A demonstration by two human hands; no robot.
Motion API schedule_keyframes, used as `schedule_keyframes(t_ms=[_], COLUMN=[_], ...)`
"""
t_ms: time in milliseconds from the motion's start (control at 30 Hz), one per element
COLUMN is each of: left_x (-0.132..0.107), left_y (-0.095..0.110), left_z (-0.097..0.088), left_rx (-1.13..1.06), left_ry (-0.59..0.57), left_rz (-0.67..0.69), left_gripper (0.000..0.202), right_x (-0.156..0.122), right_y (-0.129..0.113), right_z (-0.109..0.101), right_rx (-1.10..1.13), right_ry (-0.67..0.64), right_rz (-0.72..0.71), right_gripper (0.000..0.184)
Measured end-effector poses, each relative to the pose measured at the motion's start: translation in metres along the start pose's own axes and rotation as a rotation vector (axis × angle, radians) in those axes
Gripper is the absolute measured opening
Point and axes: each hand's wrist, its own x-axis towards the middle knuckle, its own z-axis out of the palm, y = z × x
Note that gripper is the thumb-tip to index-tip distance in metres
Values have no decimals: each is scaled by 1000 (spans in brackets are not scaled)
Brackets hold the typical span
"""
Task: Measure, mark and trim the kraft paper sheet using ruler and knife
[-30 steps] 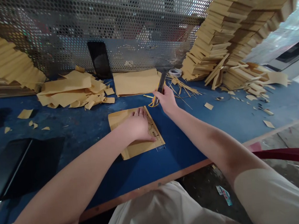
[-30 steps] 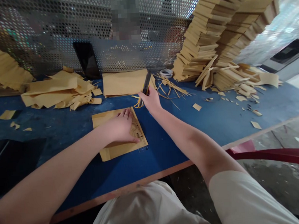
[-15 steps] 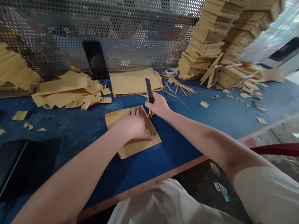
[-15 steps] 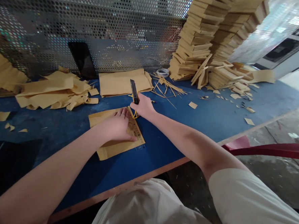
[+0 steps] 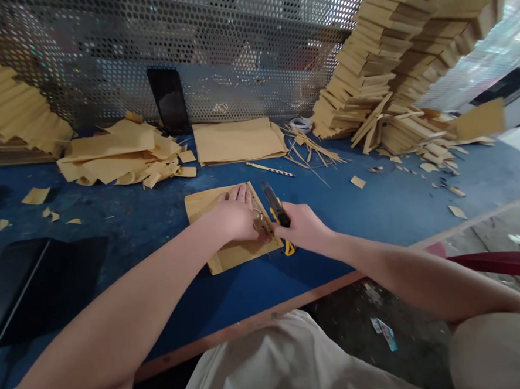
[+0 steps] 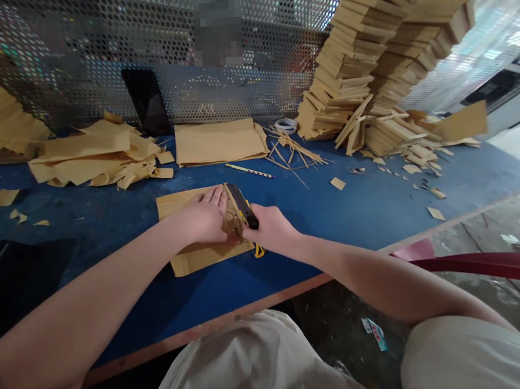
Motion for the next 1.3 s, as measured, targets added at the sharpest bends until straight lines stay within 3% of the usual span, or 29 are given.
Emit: schedule_keyframes(t_ms=[100,233,333,400,533,600,733,800,967,1300], left_x=[0,-10,-16,-16,-14,-14,-16,-16,-17,-13], left_y=[0,-3,-7,-10,-11,-10,-7,-5,-4,-6], left_z=[0,-3,-2,0,3,1,-5,-8,-11,-8], left_rx=[-2,-27,-72,-99,-96,-99,-68,-27,28,73], left_ry=[-31,-11,37,70,84,72,30,-10,-18,0], left_rz=[-31,-42,-35,-31,-32,-40,-51,-65,-62,-15], left_gripper=[137,133,132,134,135,134,133,134,132,136], right_x=[13,72,114,128,119,105,80,75,81,91], right_y=[7,27,40,44,44,42,39,36,36,51], right_z=[-10,-25,-25,-18,-9,-9,-11,-10,-13,-22], right_rx=[-70,-247,-342,-371,-394,-383,-253,-241,-241,-19], right_ry=[37,59,60,86,182,213,3,-74,-94,-262], right_rz=[-54,-158,-241,-272,-330,-446,-848,-948,-928,-692], right_gripper=[17,32,26,22,32,31,22,16,14,19])
